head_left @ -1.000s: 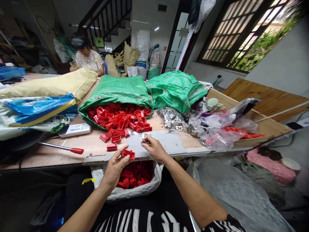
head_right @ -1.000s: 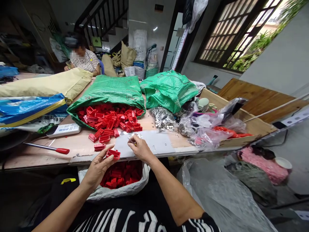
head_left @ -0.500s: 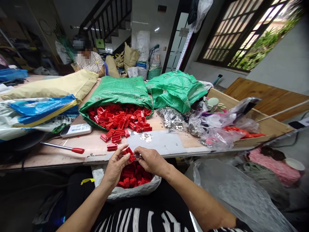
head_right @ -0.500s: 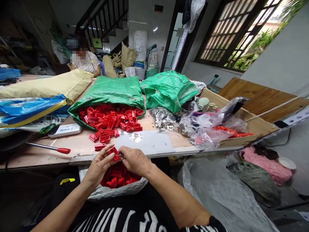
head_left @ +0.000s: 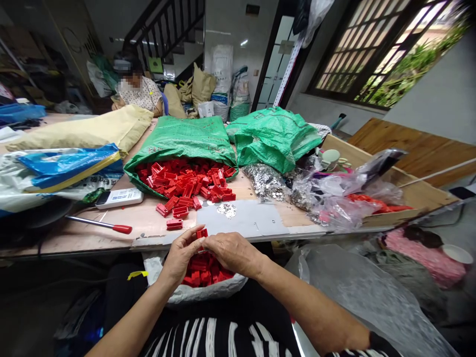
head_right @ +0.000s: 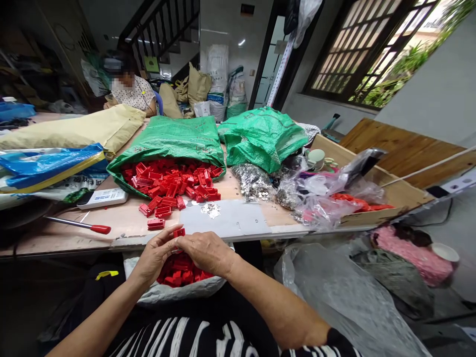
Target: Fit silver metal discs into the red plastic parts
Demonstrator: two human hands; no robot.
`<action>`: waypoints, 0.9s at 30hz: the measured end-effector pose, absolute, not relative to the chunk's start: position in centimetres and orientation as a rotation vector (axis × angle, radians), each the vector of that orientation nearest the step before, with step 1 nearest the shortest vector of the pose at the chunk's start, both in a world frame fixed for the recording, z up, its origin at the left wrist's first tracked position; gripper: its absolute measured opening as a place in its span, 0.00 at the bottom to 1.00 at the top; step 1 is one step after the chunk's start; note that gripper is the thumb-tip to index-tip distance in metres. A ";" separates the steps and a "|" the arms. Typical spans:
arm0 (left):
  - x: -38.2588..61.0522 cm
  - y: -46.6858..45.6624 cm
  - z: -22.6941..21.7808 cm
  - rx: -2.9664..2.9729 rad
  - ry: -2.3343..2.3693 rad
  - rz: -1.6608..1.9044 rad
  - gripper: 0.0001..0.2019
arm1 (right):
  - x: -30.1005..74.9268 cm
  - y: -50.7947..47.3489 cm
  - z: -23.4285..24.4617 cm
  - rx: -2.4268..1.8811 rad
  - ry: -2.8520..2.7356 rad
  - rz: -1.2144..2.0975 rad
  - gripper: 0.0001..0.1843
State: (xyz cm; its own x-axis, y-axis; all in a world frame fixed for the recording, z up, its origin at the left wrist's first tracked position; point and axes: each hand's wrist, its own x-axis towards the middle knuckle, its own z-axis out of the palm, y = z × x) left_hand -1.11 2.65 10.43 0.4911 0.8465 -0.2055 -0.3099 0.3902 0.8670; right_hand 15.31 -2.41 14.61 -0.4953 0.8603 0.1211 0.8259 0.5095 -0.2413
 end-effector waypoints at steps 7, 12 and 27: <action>-1.3 2.5 10.2 0.873 0.679 0.786 0.22 | 16.4 -2.2 14.1 -1.386 -2.155 0.656 0.10; -1.3 3.0 9.1 0.975 0.683 0.806 0.29 | 18.0 -2.0 13.0 -1.457 -1.829 0.708 0.10; -0.3 6.7 7.8 2.049 0.803 0.912 0.18 | 18.4 -0.6 10.6 -1.769 -1.925 0.528 0.10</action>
